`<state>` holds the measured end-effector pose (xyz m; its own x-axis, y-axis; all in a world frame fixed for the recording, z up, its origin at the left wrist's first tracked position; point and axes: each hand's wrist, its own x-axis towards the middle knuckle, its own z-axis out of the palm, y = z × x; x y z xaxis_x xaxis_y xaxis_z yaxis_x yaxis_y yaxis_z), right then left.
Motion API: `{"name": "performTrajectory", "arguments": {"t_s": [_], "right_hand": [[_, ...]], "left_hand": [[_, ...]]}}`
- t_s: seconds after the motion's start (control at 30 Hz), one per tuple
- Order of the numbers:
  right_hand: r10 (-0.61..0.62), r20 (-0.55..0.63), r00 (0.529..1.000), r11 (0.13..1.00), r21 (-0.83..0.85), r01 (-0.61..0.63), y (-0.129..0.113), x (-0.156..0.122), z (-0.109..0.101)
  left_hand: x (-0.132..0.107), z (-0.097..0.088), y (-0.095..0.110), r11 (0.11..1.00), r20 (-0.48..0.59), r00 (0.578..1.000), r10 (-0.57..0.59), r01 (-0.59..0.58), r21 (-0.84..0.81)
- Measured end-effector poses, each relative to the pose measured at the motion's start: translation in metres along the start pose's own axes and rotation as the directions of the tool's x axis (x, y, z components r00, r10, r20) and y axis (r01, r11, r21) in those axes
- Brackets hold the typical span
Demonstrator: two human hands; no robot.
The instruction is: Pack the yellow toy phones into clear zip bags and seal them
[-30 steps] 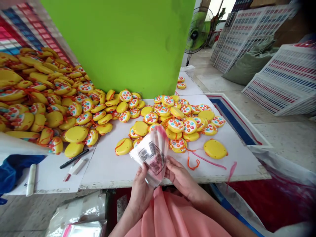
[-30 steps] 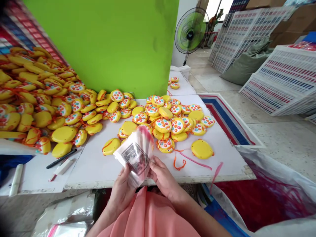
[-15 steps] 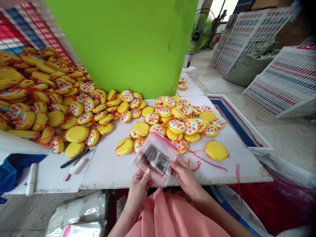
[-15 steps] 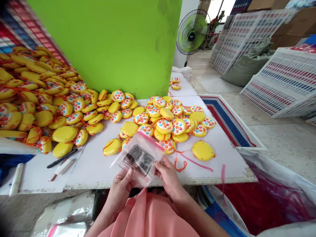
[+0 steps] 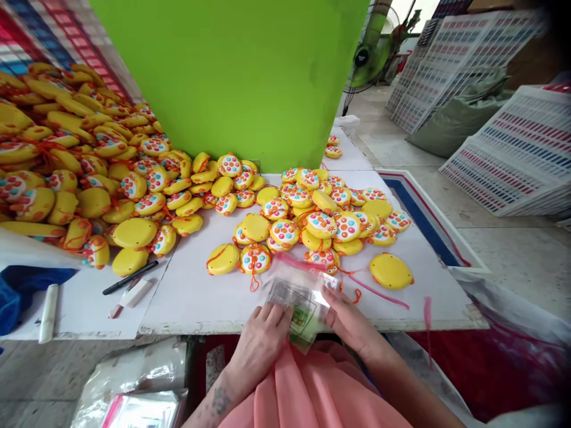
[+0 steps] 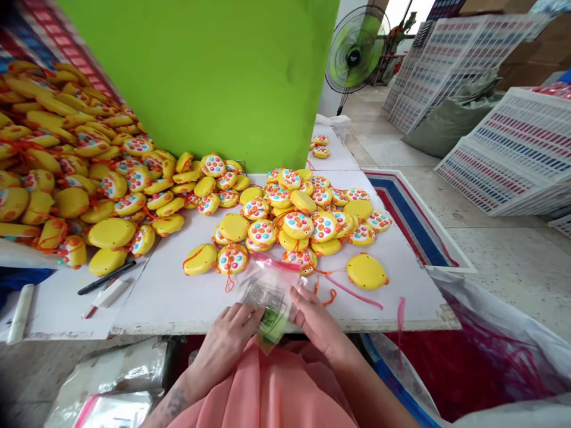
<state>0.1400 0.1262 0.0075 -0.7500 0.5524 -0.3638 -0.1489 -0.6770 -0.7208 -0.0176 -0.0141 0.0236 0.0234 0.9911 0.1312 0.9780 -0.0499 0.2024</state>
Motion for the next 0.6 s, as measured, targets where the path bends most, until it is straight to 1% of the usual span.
{"name": "performTrajectory", "arguments": {"t_s": [0.03,0.07,0.13,0.2,0.27,0.33,0.37,0.43,0.5,0.57,0.6], "right_hand": [[0.008,-0.049,0.999,1.000,-0.017,-0.009,0.001,0.001,-0.002],[0.007,-0.092,0.996,0.999,-0.036,-0.011,0.002,0.002,-0.004],[-0.005,-0.136,0.991,0.998,-0.062,-0.004,0.004,0.005,-0.006],[-0.024,-0.145,0.989,0.998,-0.066,0.014,0.005,0.006,-0.006],[-0.039,-0.141,0.989,0.998,-0.052,0.032,0.004,0.006,-0.004],[-0.024,-0.136,0.990,0.999,-0.024,0.021,0.002,0.006,-0.003],[-0.002,-0.135,0.991,1.000,-0.008,0.001,0.001,0.005,-0.003],[0.050,-0.136,0.989,0.999,0.014,-0.049,-0.001,0.005,-0.003],[0.088,-0.137,0.987,0.996,0.023,-0.086,-0.002,0.006,-0.005],[0.095,-0.146,0.985,0.995,0.023,-0.093,-0.002,0.006,-0.006],[0.094,-0.151,0.984,0.996,0.025,-0.091,-0.001,0.006,-0.007]], "left_hand": [[0.001,0.005,0.002,1.000,0.036,0.999,0.002,-0.002,-0.003],[0.002,0.009,0.003,0.999,0.050,0.999,0.005,-0.003,-0.034],[0.001,0.015,0.002,0.990,0.025,1.000,0.011,-0.007,-0.144],[-0.001,0.018,-0.002,0.968,-0.030,1.000,0.010,-0.017,-0.251],[-0.003,0.017,-0.006,0.947,-0.076,0.997,0.001,-0.025,-0.320],[-0.003,0.015,-0.009,0.922,-0.090,0.995,-0.029,-0.008,-0.388],[-0.003,0.014,-0.011,0.901,-0.085,0.995,-0.061,0.019,-0.433],[-0.003,0.012,-0.014,0.834,-0.050,0.987,-0.154,0.103,-0.543],[-0.002,0.009,-0.017,0.734,0.016,0.968,-0.251,0.201,-0.649],[-0.002,0.007,-0.021,0.615,0.082,0.934,-0.349,0.294,-0.731],[-0.002,0.005,-0.022,0.547,0.104,0.909,-0.404,0.331,-0.769]]}}
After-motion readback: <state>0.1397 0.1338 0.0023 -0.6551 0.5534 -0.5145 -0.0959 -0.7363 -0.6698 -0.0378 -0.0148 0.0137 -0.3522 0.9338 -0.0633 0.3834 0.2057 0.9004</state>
